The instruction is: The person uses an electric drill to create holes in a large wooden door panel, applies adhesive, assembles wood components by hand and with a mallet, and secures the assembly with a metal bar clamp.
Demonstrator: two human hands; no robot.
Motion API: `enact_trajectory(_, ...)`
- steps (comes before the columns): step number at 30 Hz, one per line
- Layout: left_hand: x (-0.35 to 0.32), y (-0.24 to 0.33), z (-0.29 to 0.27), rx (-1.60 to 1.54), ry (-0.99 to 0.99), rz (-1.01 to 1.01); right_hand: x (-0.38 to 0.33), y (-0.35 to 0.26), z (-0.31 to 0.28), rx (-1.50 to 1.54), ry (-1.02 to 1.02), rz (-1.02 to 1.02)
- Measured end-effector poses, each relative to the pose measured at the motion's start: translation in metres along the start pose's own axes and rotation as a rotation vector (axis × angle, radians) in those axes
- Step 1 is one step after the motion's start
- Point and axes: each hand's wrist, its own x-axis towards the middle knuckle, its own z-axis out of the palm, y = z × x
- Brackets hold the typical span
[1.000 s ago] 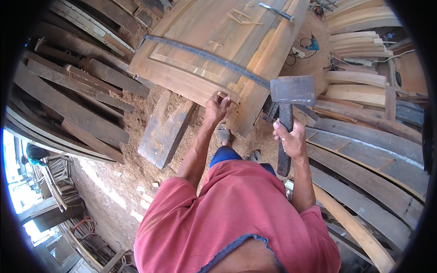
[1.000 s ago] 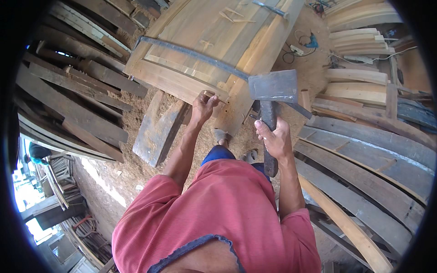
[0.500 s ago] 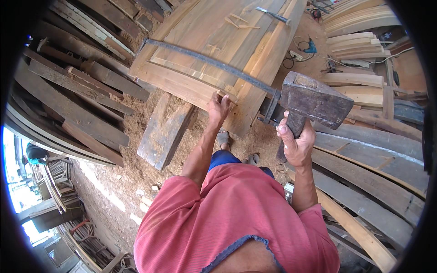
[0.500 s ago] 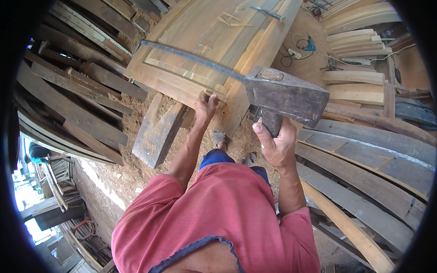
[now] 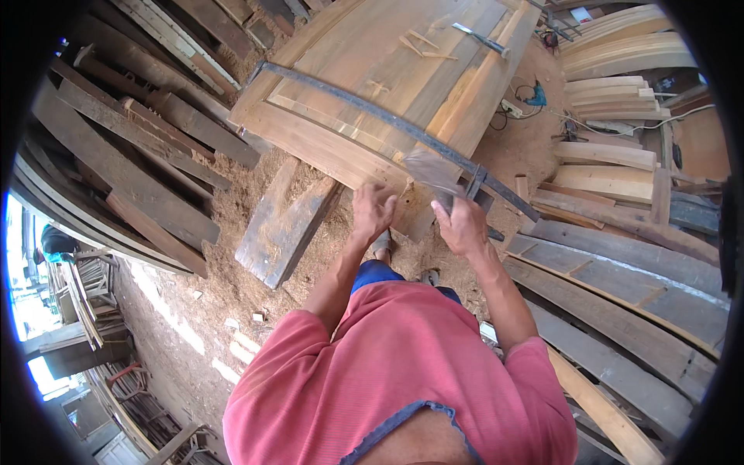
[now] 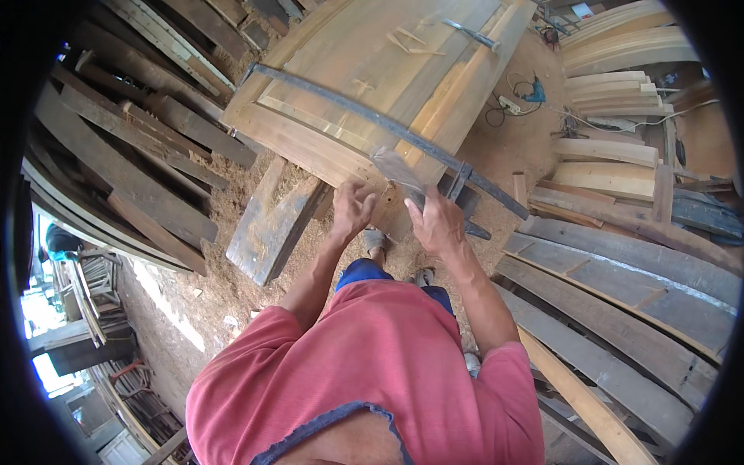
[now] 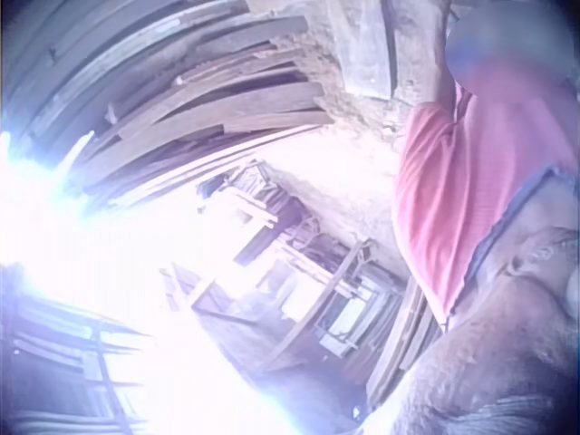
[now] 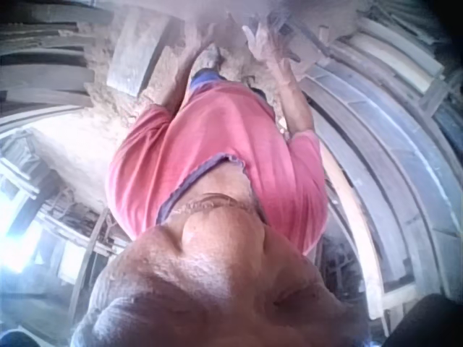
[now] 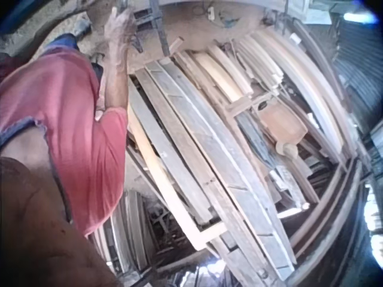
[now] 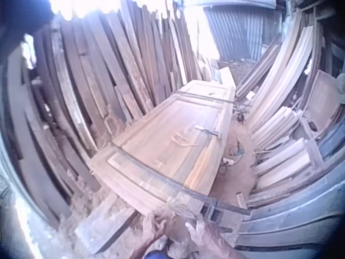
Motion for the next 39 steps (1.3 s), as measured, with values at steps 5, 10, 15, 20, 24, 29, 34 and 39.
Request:
enact_trajectory(5, -0.058, -0.055, 0.021, -0.634, -0.227, -0.890, 0.012, 0.010, 0.004, -0.105, -0.219, 0.138)
enact_trajectory(10, -0.050, -0.043, 0.040, -1.178, -0.397, -0.964, 0.019, -0.042, -0.054, 0.310, 0.103, 0.000)
enact_trajectory(15, -0.047, -0.053, 0.048, -1.070, -0.470, -0.934, 0.026, -0.080, -0.061, 0.505, 0.572, -0.349)
enact_trajectory(20, -0.037, -0.027, 0.048, -1.000, -0.383, -0.961, 0.005, -0.008, 0.002, -0.139, -0.148, 0.170)
enact_trajectory(24, -0.034, -0.015, 0.048, -1.037, -0.308, -1.011, 0.007, 0.027, 0.005, -0.166, -0.212, 0.248)
enact_trajectory(29, -0.037, -0.019, 0.039, -1.020, -0.328, -1.044, 0.019, -0.042, -0.059, 0.363, 0.024, 0.142)
enact_trajectory(34, -0.035, -0.015, 0.035, -1.018, -0.292, -1.075, 0.032, -0.085, -0.075, 0.498, 0.537, -0.359)
enact_trajectory(39, -0.036, -0.023, 0.049, -1.017, -0.341, -1.063, 0.000, -0.007, 0.011, 0.064, 0.160, -0.064)
